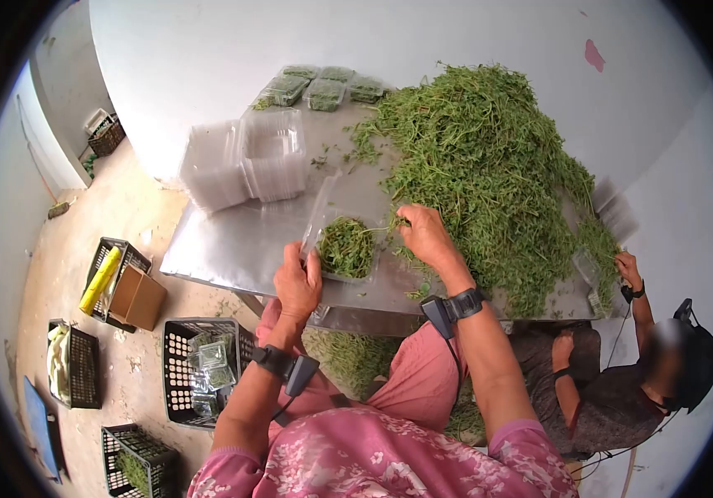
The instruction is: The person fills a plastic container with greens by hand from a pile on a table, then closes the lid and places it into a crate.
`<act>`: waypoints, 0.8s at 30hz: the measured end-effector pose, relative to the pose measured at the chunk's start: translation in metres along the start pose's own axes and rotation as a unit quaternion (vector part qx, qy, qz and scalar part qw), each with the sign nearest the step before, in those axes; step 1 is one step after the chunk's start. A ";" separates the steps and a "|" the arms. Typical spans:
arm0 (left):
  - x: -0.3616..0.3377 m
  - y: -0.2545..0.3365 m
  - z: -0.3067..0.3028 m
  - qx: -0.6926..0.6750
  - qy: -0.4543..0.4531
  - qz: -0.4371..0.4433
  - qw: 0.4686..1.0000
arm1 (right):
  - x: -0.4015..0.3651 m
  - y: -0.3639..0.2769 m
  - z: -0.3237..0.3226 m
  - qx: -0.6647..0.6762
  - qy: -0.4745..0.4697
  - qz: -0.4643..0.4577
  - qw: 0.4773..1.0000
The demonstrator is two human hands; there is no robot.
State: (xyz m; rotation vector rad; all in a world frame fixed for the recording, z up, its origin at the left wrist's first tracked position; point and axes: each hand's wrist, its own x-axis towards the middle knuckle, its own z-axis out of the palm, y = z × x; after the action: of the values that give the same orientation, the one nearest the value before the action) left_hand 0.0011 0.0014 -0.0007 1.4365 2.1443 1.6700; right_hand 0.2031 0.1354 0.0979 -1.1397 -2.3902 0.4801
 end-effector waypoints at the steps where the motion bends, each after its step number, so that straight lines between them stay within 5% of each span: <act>1: 0.000 0.000 0.000 -0.001 -0.001 -0.004 1.000 | 0.002 -0.008 -0.005 -0.001 0.008 -0.014 1.000; 9: 0.001 0.003 -0.001 -0.004 0.003 -0.005 1.000 | 0.016 -0.046 0.009 0.001 0.011 -0.182 0.983; 12: 0.002 0.004 -0.003 0.009 -0.001 -0.004 1.000 | 0.008 -0.036 0.026 0.017 -0.090 -0.204 0.975; 18: 0.001 0.004 -0.002 -0.009 -0.001 -0.006 1.000 | 0.007 -0.031 0.005 0.033 -0.043 -0.224 0.973; 24: 0.002 0.008 -0.004 -0.009 0.003 -0.003 1.000 | 0.008 -0.043 -0.007 0.059 -0.033 -0.068 0.995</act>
State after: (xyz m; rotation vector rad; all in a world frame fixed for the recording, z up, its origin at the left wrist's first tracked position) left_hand 0.0026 -0.0004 0.0082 1.4205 2.1284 1.6897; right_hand 0.1744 0.1168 0.1268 -0.9168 -2.4407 0.6128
